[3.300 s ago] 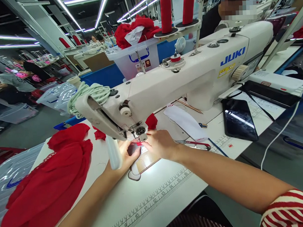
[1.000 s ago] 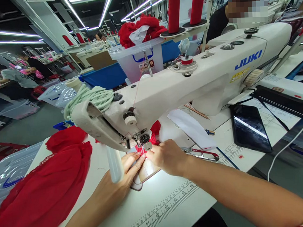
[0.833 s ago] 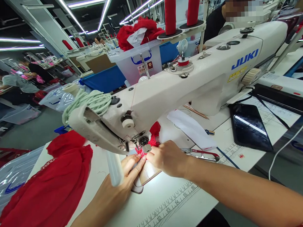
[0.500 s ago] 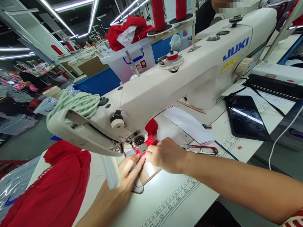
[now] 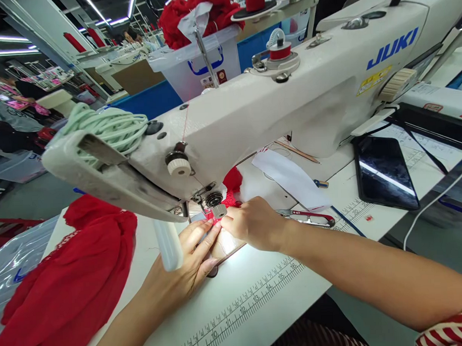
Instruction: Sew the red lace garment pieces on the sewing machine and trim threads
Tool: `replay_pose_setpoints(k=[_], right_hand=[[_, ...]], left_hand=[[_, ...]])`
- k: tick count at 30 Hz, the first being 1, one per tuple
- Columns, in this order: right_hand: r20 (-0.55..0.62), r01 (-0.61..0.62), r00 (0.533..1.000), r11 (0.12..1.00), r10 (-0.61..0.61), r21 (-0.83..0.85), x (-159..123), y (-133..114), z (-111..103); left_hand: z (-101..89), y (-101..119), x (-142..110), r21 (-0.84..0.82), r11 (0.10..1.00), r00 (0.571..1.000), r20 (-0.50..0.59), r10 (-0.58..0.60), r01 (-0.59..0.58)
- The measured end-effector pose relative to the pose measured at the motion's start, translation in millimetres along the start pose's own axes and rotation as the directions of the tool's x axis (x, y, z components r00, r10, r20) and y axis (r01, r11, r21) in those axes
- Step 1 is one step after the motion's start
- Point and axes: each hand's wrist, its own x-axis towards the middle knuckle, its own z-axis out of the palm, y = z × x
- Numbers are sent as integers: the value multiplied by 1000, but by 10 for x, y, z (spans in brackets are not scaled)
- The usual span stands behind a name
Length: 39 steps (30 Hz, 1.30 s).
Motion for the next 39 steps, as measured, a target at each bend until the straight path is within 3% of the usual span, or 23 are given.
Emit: replay_pose_setpoints(k=[5, 16, 34, 39], right_hand=[[-26, 2, 1000, 1000, -1, 12, -2, 6, 0], [30, -56, 998, 998, 56, -9, 35, 15, 24], [-47, -101, 994, 994, 104, 49, 48, 30, 65], [-2, -68, 998, 997, 68, 24, 58, 27, 27]], left_hand=[[18, 0, 15, -4, 1000, 1000, -7, -2, 2], [60, -7, 24, 35, 999, 1000, -9, 14, -14], [54, -2, 26, 55, 998, 999, -5, 42, -41], [83, -37, 39, -80, 996, 999, -18, -28, 26]])
